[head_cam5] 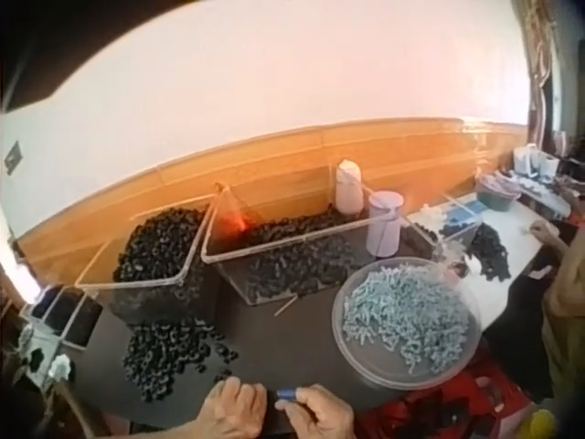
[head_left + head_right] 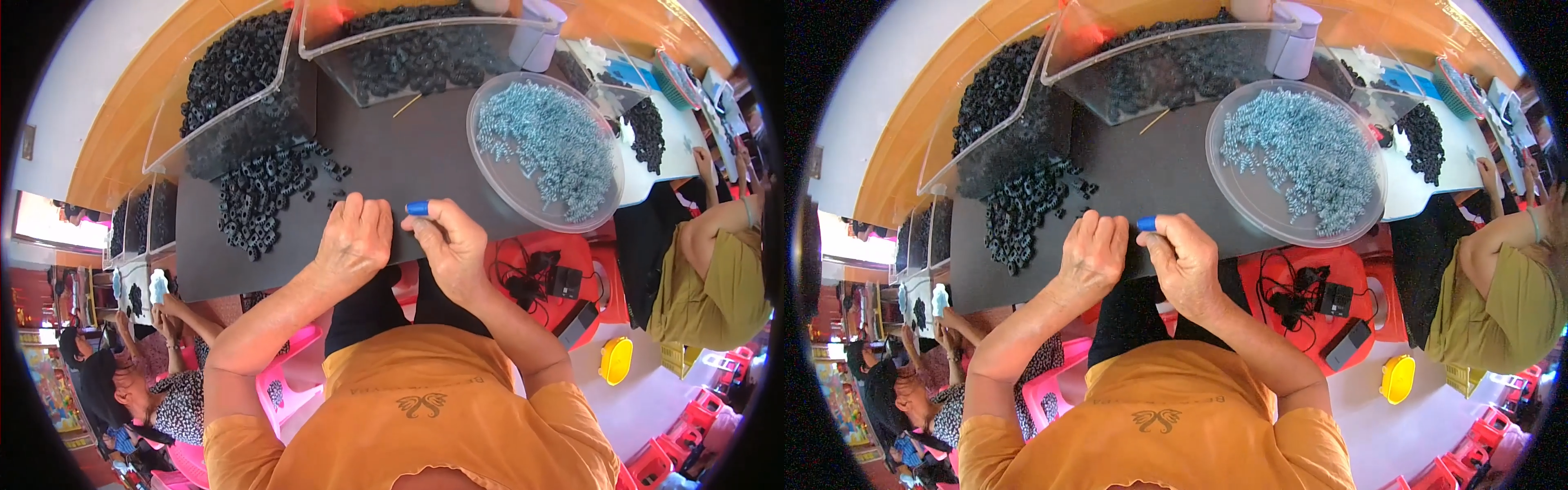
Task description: The person assembles components by picking up pins from a dish, inserting them into black plastic parts by hand, and setting the assembled parts on the table.
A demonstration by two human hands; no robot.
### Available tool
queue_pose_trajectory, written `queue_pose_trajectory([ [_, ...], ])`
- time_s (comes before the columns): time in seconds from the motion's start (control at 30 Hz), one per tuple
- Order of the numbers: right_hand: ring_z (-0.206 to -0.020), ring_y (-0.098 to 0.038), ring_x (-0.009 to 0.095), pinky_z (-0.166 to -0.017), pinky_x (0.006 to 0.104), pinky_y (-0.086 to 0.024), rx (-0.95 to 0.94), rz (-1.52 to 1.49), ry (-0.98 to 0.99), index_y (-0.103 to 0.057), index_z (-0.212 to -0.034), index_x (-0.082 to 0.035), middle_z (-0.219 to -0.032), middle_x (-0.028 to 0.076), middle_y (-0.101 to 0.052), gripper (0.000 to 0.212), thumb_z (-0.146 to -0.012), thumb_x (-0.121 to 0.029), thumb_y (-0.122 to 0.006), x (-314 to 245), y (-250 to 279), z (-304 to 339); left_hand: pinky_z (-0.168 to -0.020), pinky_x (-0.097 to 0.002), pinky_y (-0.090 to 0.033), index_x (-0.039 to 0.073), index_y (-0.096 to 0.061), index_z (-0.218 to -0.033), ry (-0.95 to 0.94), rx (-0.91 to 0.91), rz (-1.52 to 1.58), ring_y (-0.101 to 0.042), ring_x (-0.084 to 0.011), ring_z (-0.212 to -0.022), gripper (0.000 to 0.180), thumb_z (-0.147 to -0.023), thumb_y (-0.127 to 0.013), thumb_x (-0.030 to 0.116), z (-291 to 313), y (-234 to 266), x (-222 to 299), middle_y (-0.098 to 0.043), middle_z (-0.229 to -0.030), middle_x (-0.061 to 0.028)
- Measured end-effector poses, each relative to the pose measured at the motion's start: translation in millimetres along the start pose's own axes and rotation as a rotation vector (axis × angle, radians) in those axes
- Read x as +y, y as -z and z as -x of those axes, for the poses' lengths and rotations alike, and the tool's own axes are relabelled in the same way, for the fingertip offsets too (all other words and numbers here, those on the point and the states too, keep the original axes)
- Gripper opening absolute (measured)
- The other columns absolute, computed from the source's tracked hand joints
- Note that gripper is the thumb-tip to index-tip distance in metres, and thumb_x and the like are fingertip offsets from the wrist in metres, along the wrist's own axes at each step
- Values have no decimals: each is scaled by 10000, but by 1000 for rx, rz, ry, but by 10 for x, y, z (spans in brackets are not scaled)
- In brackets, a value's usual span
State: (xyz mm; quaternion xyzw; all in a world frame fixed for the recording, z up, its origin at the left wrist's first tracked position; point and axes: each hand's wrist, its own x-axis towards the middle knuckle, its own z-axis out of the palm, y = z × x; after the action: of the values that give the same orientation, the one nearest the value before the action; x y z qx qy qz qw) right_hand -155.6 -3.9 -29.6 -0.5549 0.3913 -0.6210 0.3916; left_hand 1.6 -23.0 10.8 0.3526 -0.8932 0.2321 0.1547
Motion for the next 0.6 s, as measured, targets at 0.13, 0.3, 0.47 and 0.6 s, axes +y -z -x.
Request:
queue_pose_trajectory([
  [0.13,-635,-548,171,-578,268,-436,-39,18,75,-591,-899,5,-765,88,-576,119,-805,77,-608,8,35,1,-573,-362,-450,26,-590,-761,120,-102,314,-518,-262,-672,132,-632,-603,46,-19,78,-135,-504,-675,-87],
  [0.3,-647,-558,152,-582,254,-442,-72,-20,59,-595,-924,7,-790,83,-596,133,-814,81,-599,35,57,-15,-696,-405,-492,21,-614,-813,229,132,428,-609,-327,-786,76,-750,-618,63,-703,400,-685,-629,-799,-138],
  [0.47,-662,-563,120,-584,231,-440,-62,-67,43,-604,-941,15,-792,74,-602,130,-832,81,-581,15,31,-15,-726,-329,-497,64,-647,-960,389,184,212,-639,-256,-775,173,-796,-632,120,-1554,621,-1216,-656,-837,-108],
  [0.6,-653,-544,104,-579,226,-434,-61,-89,-2,-611,-947,20,-791,66,-601,128,-832,75,-593,29,41,-14,-837,-427,-414,-9,-589,-1076,244,230,204,-550,-342,-923,333,-747,-537,-22,-1460,637,-1216,-621,-895,-156],
])
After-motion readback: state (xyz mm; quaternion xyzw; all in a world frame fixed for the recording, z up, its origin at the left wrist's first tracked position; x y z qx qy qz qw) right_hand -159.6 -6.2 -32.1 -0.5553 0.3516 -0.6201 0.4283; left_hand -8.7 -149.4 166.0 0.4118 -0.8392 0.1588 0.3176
